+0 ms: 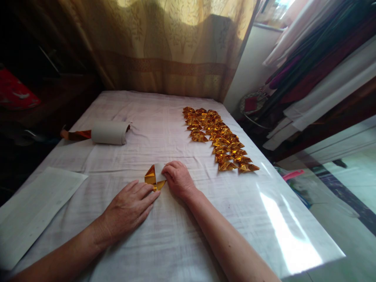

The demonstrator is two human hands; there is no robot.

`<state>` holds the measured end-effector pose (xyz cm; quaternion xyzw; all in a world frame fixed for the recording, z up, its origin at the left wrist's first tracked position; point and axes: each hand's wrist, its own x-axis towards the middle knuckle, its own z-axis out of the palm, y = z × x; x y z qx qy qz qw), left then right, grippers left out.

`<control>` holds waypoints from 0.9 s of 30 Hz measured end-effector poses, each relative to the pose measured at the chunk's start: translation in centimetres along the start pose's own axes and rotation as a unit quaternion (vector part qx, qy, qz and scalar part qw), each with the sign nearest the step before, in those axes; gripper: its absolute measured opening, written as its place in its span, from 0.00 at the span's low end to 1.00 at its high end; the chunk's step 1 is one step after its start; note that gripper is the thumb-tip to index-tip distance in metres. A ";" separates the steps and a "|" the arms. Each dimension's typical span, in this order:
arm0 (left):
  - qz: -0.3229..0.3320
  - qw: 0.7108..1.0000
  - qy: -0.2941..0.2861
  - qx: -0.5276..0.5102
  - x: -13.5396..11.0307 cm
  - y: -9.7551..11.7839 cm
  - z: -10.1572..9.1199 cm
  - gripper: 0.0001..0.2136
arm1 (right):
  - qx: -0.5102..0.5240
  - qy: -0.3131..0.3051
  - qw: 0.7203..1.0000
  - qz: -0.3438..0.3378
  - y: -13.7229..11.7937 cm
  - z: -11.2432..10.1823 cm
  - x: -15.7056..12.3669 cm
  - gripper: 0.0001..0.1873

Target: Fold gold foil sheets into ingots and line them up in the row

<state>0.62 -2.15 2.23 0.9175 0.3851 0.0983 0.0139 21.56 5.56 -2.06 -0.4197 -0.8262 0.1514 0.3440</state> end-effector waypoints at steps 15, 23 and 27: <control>-0.008 0.995 0.090 0.039 -0.7 -4.5 0.7 0.11 | 0.004 -0.011 1.000 0.011 0.1 -0.2 -0.3 0.25; -0.050 0.996 0.066 0.034 0.9 -3.7 -0.3 0.07 | -0.085 0.007 0.996 -0.039 0.1 -0.8 0.0 0.12; -0.044 0.995 0.086 0.037 1.2 -3.8 -0.3 0.08 | -0.129 -0.023 0.985 -0.115 -0.9 -1.8 -0.2 0.07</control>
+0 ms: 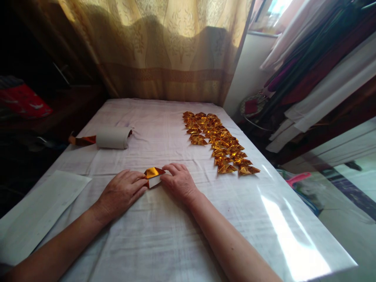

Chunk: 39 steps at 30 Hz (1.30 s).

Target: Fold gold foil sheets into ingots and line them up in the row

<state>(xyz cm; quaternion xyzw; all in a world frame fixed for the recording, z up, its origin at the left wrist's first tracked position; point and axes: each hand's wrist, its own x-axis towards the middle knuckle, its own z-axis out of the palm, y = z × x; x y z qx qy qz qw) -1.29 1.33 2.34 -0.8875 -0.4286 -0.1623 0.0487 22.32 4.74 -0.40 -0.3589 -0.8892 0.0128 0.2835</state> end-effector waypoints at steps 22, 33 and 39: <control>0.011 0.996 0.017 -0.086 -1.0 1.4 1.3 0.13 | 0.212 -0.031 0.973 0.084 0.0 -0.2 -0.1 0.06; 0.074 0.997 0.009 -0.034 -1.5 0.9 1.1 0.20 | 0.208 -0.026 0.969 0.131 -0.8 0.1 0.4 0.07; 0.075 0.997 0.017 -0.013 -1.5 1.0 1.1 0.19 | 0.223 -0.016 0.968 0.116 -0.4 -0.3 -0.1 0.07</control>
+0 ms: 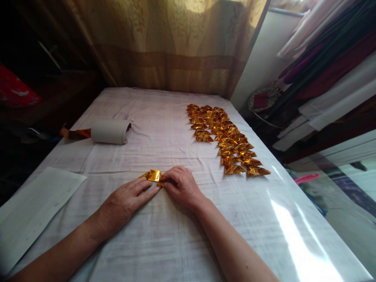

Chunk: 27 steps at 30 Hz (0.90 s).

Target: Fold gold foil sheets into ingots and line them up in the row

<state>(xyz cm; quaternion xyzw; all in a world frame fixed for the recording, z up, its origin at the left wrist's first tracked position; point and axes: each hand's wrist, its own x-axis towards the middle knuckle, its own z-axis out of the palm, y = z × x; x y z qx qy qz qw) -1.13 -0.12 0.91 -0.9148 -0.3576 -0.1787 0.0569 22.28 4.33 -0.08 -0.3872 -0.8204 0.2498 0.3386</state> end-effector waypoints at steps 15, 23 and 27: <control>0.010 1.000 0.000 0.001 -0.2 -0.3 0.3 0.19 | -0.110 0.017 0.993 -0.039 0.1 0.3 -1.4 0.09; -0.029 0.999 -0.033 -0.011 0.0 0.7 -0.4 0.13 | -0.092 -0.005 0.994 -0.057 0.4 -0.1 -1.7 0.05; -0.030 0.998 -0.049 -0.018 0.2 1.2 -0.7 0.14 | -0.097 -0.029 0.994 -0.050 0.1 -0.4 -1.5 0.04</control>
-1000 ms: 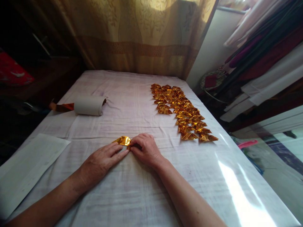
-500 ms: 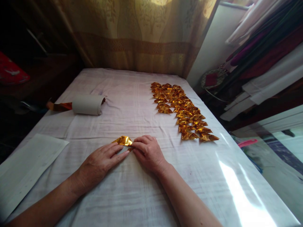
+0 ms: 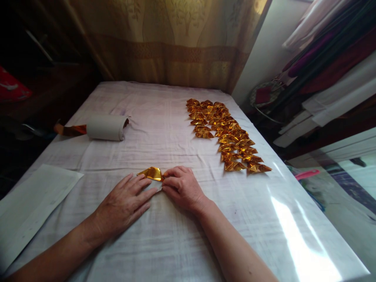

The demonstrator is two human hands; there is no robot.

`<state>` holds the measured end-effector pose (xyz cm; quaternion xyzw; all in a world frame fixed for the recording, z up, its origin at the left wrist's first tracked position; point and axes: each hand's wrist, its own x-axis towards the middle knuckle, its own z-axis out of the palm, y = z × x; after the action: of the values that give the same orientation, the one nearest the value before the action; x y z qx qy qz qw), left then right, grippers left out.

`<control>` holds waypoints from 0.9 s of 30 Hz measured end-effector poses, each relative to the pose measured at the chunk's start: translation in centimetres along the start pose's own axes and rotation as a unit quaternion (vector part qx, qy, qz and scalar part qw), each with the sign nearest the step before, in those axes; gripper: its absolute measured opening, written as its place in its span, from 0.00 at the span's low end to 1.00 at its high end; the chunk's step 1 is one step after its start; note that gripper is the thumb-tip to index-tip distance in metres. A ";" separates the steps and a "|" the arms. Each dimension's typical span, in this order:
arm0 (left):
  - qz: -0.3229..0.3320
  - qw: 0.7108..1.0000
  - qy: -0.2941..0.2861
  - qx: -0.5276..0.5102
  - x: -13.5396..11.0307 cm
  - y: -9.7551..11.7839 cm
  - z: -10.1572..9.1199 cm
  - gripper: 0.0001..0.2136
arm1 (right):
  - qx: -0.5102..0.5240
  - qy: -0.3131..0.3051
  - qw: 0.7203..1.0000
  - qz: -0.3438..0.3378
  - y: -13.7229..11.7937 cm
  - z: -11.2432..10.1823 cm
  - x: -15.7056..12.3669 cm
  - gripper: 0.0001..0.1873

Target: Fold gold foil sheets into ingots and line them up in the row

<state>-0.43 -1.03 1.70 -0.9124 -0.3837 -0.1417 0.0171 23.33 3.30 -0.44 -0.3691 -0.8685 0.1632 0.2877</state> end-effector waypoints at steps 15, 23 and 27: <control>0.007 1.000 0.005 0.004 -0.1 -0.1 0.3 0.14 | 0.003 0.029 0.998 0.058 -0.6 1.0 0.2 0.03; 0.002 1.000 0.011 0.025 -0.5 0.1 0.6 0.16 | 0.008 0.033 0.997 0.069 -0.9 0.9 0.3 0.04; -0.003 0.999 -0.002 0.033 -0.5 0.1 0.5 0.18 | 0.061 0.065 0.993 0.076 -0.8 0.6 0.1 0.02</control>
<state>-0.55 -1.36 1.07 -0.9105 -0.3906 -0.1272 0.0466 22.48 2.74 -0.48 -0.4254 -0.8057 0.2131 0.3527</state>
